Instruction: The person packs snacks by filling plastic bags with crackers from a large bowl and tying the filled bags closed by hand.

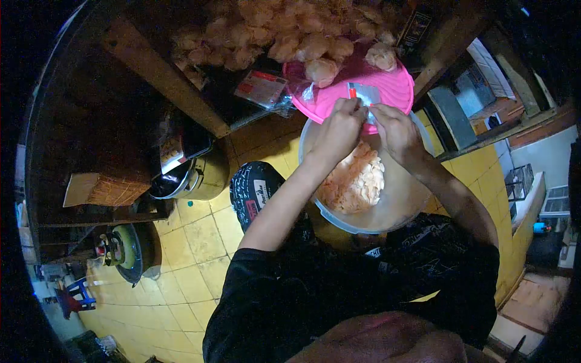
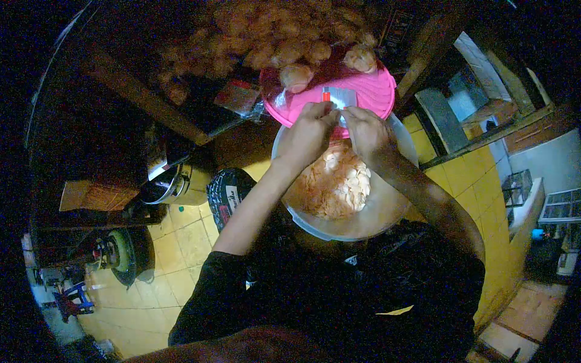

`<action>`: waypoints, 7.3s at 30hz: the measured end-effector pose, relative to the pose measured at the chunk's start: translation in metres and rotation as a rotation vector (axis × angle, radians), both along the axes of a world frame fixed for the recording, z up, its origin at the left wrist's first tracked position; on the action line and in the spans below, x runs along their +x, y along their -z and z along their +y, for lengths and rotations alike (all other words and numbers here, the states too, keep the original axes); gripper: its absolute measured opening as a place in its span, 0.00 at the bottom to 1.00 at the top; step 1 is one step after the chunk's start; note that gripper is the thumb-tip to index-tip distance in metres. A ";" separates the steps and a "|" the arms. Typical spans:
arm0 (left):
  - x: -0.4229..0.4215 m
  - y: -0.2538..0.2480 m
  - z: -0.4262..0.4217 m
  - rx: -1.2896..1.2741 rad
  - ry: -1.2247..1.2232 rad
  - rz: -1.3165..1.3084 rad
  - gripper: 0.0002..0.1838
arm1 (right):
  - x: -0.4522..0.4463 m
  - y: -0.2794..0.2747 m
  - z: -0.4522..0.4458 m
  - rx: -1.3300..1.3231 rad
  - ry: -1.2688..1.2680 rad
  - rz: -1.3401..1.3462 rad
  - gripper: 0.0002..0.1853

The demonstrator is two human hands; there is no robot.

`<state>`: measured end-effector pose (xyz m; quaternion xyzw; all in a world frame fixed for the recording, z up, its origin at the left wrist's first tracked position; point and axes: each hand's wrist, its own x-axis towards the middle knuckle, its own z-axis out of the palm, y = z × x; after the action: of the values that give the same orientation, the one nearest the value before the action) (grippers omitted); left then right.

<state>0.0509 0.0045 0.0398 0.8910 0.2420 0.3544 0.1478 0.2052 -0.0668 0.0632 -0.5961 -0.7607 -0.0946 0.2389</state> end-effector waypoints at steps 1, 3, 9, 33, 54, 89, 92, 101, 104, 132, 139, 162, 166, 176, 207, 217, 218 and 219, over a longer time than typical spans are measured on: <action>0.006 0.009 0.002 0.121 -0.047 0.035 0.15 | 0.002 0.002 0.001 0.004 -0.008 0.012 0.14; 0.019 0.024 0.007 0.244 -0.092 0.073 0.14 | 0.004 0.005 0.002 0.009 -0.014 0.027 0.14; 0.033 0.020 0.019 0.190 -0.081 0.196 0.13 | 0.017 0.010 0.002 -0.045 0.042 0.058 0.15; 0.010 0.014 -0.004 0.376 -0.250 0.013 0.05 | -0.008 -0.014 0.001 -0.049 0.077 -0.021 0.09; -0.023 -0.010 0.034 0.048 -0.125 0.013 0.03 | 0.024 -0.062 -0.035 -0.178 0.021 0.983 0.06; -0.031 0.031 -0.042 -0.636 0.018 -0.283 0.16 | -0.012 0.032 -0.006 -0.684 -0.173 1.215 0.11; -0.045 0.021 -0.035 -0.718 0.016 0.019 0.11 | -0.009 0.065 -0.006 -0.708 -0.204 1.280 0.10; -0.054 0.026 -0.023 -1.509 0.102 -0.661 0.06 | -0.004 0.072 -0.009 -1.027 -0.072 1.091 0.06; -0.063 0.011 -0.023 -1.288 0.034 -0.619 0.07 | -0.006 0.096 -0.008 -1.178 -0.049 1.157 0.13; -0.075 0.008 -0.020 -0.692 0.062 -0.324 0.03 | -0.053 0.260 -0.052 -1.096 -0.391 0.109 0.20; -0.073 0.024 -0.013 -0.517 0.150 -0.216 0.05 | -0.034 0.235 -0.048 -1.115 -0.423 0.040 0.11; -0.040 0.030 -0.044 -1.287 0.242 -0.478 0.19 | -0.024 0.016 -0.031 -0.507 -0.106 0.479 0.23; -0.039 0.029 -0.045 -1.130 0.187 -0.356 0.18 | -0.022 0.032 -0.032 -0.458 -0.126 0.440 0.23; -0.045 0.055 -0.026 -1.153 0.033 -0.147 0.09 | -0.013 0.072 -0.029 -0.615 -0.166 0.891 0.19; -0.042 0.051 -0.041 -1.098 0.085 -0.392 0.10 | -0.013 0.048 -0.024 -0.717 -0.104 0.712 0.15; -0.051 0.039 -0.043 -0.384 0.070 0.029 0.07 | -0.029 0.070 -0.019 -0.760 0.038 0.417 0.10; -0.055 0.033 -0.043 -0.386 0.071 0.030 0.07 | -0.028 0.073 -0.016 -0.762 0.038 0.419 0.10; -0.059 0.026 -0.042 -0.311 -0.024 0.127 0.08 | -0.025 0.078 -0.012 -0.884 0.004 0.479 0.09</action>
<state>-0.0081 -0.0377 0.0134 0.8750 0.3137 0.2572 0.2641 0.1805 -0.0784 -0.0149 -0.6468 -0.6507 0.3757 0.1310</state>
